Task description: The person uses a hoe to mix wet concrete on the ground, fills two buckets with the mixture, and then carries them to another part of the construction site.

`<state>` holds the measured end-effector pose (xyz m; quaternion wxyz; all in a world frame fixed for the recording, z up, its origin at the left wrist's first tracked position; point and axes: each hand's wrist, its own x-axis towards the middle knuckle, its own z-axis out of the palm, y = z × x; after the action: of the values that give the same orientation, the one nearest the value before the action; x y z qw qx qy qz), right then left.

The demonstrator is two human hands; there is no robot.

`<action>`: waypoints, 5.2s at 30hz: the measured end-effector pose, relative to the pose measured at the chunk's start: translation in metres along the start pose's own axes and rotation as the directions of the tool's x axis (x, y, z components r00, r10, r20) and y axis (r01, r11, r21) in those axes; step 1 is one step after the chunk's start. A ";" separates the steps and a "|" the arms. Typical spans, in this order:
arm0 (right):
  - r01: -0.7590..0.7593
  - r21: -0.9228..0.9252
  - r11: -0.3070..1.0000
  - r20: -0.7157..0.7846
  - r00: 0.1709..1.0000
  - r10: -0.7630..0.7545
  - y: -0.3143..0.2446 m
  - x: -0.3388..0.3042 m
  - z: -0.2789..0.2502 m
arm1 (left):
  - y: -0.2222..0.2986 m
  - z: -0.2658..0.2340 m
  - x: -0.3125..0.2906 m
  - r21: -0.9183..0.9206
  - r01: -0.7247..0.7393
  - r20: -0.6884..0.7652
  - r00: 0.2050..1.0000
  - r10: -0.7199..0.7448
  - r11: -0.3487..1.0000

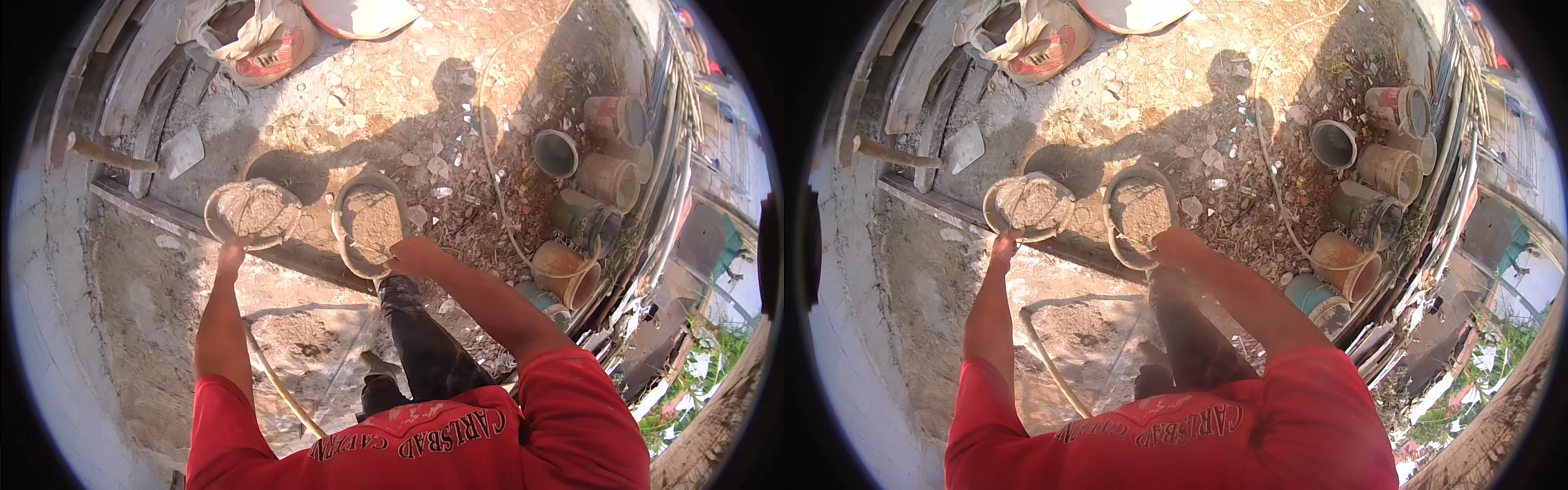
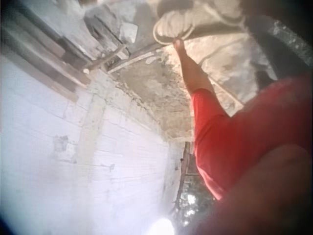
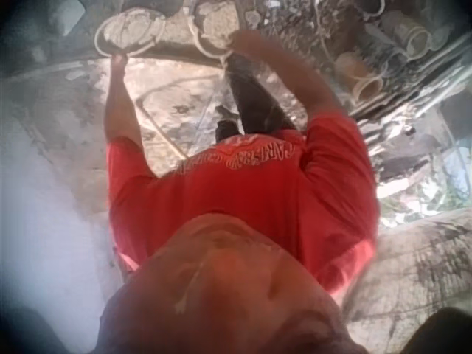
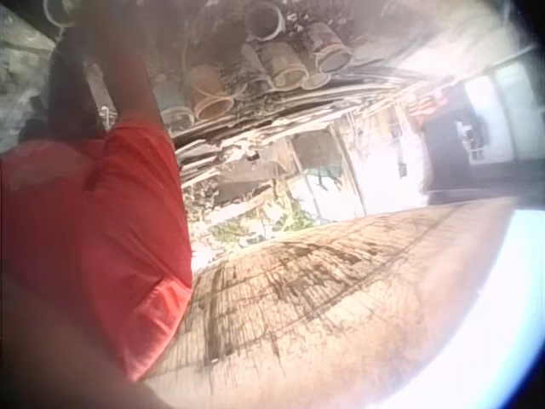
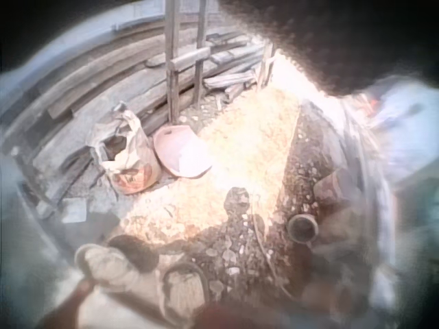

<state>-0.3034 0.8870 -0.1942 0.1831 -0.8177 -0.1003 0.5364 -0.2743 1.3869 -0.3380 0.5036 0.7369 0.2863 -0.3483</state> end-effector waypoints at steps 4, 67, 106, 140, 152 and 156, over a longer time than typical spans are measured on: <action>-0.091 -0.033 0.995 -0.100 0.991 0.087 0.045 -0.082 0.013 | 0.025 0.056 -0.058 -0.113 0.122 -0.063 0.990 -0.130 0.986; -0.381 0.619 0.687 -0.178 0.784 0.595 0.827 -0.268 -0.744 | 1.313 0.704 0.204 -0.794 0.083 -0.143 0.937 -0.318 0.603; -0.279 0.716 0.640 -0.194 0.801 0.567 1.534 -0.289 -1.918 | 2.323 1.290 0.718 -0.869 0.228 -0.017 0.873 -0.488 0.438; -0.355 0.319 0.878 -0.131 0.901 0.412 1.949 0.042 -3.095 | 3.147 1.434 1.252 -0.969 0.118 -0.077 0.691 -0.719 0.217; -0.299 0.172 0.939 -0.180 0.927 0.328 1.990 0.153 -3.472 | 3.498 1.392 1.404 -0.998 0.016 -0.001 0.967 -0.254 0.065; -0.239 0.190 0.952 -0.138 0.954 0.267 1.947 0.200 -3.618 | 3.576 1.344 1.463 -0.995 -0.103 -0.100 0.966 -0.237 0.000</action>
<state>3.0214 -1.5123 0.1383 0.1898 -0.8458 0.0674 0.4941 3.0555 -0.9508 0.0940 0.8194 0.1865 0.5415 0.0240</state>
